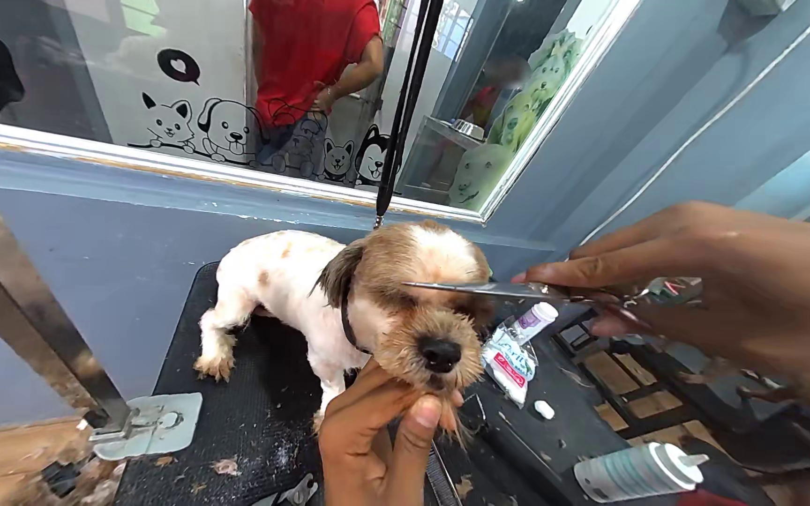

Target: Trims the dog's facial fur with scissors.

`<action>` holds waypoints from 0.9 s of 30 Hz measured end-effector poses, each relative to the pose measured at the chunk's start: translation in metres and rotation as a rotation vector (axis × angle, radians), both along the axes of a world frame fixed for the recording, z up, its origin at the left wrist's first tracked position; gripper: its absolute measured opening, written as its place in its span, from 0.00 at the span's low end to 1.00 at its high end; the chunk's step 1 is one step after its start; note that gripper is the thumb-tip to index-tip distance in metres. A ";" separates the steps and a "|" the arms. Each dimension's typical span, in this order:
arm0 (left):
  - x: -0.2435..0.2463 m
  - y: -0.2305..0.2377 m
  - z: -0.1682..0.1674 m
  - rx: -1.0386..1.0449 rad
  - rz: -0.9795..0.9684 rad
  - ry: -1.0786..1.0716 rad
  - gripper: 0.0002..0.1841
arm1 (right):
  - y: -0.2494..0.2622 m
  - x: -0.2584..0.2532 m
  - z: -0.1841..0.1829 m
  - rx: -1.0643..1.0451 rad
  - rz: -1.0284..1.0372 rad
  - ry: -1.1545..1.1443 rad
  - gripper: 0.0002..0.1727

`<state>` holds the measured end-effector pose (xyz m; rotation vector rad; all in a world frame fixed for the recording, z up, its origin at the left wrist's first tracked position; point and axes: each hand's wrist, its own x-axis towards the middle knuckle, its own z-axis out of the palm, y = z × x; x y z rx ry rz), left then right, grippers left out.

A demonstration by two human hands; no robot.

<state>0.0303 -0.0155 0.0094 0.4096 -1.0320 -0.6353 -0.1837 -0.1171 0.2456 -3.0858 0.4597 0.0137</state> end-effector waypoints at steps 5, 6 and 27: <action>0.001 0.001 -0.001 0.002 -0.004 0.001 0.13 | 0.001 0.004 0.010 0.015 0.019 0.027 0.27; 0.001 0.001 0.000 0.002 -0.006 0.002 0.13 | 0.001 0.007 0.011 0.005 0.022 0.052 0.26; 0.003 0.004 -0.002 0.006 -0.025 0.000 0.13 | -0.006 0.000 0.024 0.148 -0.058 -0.009 0.21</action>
